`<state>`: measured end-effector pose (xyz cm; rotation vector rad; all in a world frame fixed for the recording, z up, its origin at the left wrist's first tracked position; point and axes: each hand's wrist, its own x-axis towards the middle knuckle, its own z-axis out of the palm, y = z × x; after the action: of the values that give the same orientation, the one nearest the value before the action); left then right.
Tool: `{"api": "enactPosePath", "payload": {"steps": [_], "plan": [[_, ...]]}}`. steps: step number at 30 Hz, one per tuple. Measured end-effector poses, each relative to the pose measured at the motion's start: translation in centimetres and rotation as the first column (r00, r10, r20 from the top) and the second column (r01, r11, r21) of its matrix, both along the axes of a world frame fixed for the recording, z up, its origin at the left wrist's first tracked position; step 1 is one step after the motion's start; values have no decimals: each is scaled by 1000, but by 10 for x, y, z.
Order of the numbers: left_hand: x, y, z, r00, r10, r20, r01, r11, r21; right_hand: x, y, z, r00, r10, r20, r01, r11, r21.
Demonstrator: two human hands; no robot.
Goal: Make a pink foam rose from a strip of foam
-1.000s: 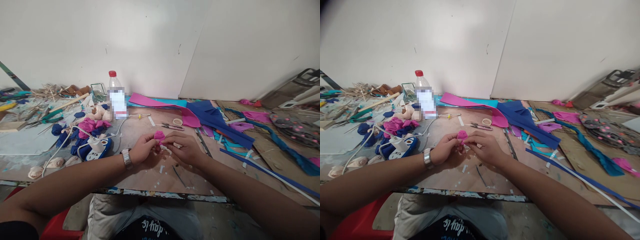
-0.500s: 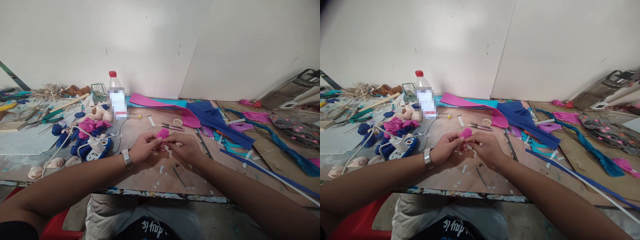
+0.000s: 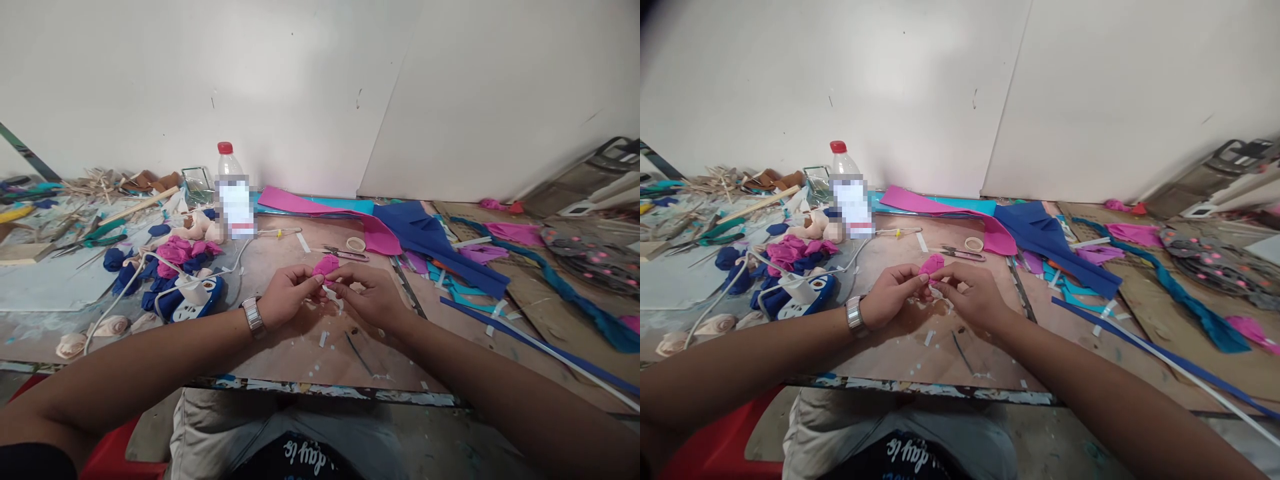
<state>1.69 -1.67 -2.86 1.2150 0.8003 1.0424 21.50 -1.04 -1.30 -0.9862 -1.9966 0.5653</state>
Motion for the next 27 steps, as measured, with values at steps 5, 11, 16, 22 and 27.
{"api": "enactPosePath", "payload": {"steps": [5,11,16,22,27], "plan": [[0,0,-3,999,25,-42,-21,995,96,-1,-2,4,1000,-3,-28,2,999,-38],[1,-2,-2,992,63,-108,-41,980,197,-5,-6,1,988,-47,-145,18,981,-195],[0,-4,-1,986,72,-151,-34,970,240,-10,-8,-1,947,-58,-315,-47,947,-317],[1,-4,-1,987,61,-148,-26,974,224,-14,-7,5,893,-70,-445,-125,911,-394],[1,-5,-4,991,46,-122,-21,979,201,-14,-6,9,858,-81,-508,-178,880,-441]]}}
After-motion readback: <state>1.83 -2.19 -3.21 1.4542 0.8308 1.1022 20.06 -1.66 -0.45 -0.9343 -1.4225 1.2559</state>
